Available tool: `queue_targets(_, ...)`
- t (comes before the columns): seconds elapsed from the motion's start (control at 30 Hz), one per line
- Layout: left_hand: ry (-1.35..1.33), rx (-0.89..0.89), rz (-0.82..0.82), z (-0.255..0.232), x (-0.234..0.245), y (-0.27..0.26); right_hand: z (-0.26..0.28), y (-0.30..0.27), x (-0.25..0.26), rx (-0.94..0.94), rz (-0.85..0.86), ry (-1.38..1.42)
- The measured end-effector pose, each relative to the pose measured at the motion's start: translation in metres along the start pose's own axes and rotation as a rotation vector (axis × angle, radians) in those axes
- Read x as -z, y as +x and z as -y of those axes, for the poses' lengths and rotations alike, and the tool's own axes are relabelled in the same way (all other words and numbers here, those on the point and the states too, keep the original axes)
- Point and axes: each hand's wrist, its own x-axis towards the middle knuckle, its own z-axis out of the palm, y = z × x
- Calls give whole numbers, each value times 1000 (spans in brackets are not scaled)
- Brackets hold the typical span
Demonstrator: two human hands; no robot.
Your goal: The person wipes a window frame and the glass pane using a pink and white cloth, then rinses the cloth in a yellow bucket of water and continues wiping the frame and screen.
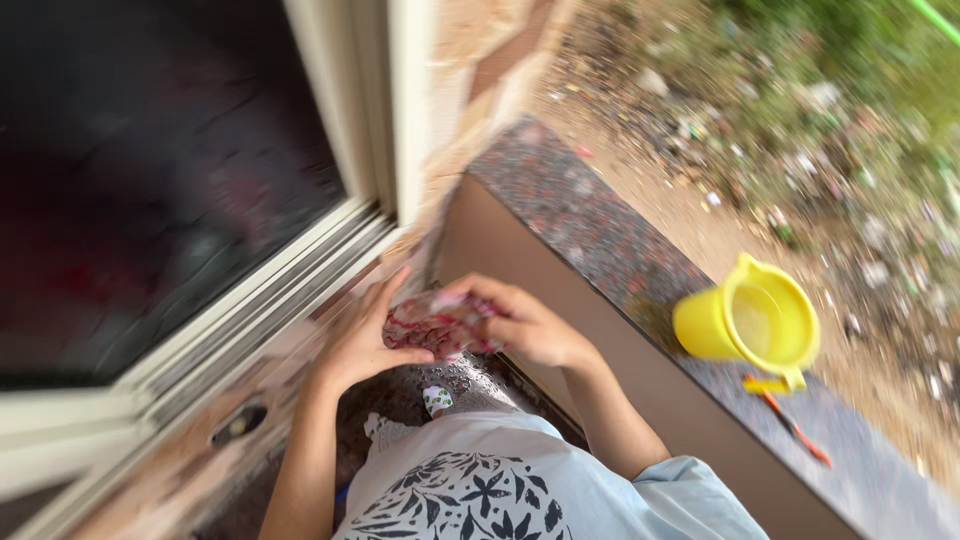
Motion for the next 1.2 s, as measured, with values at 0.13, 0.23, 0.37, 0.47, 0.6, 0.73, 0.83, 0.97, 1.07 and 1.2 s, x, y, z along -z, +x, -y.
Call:
queue_targets(0.13,-368,-257,418,-52,-20,45,23,-42,-5,4,-87,-210)
queue_targets(0.23,-466,-106,775,-52,-65,78,27,-83,-6,160,-305,-300)
queue_targets(0.37,-526,-285,1003,-39,-148,113,13,-131,5,332,-673,-264)
queue_targets(0.47,-465,-400,939,-37,-205,130,-9,-168,27,319,-984,-246)
queue_targets(0.6,-271,-353,705,-69,-243,145,-34,-223,88,500,-1219,-350)
queue_targets(0.73,-424,-374,675,-128,-223,150,-39,-278,144,302,-1422,-480)
queue_targets(0.83,-501,-452,668,-171,-200,149,-43,-297,171,162,-1307,-591)
queue_targets(0.97,-532,-487,734,-219,-193,147,-68,-302,212,-121,-1135,-885)
queue_targets(1.07,-409,-591,636,-245,-204,142,-99,-294,237,-259,-986,-966)
queue_targets(1.2,-204,-576,423,-252,-223,138,-127,-286,253,-391,-759,-977)
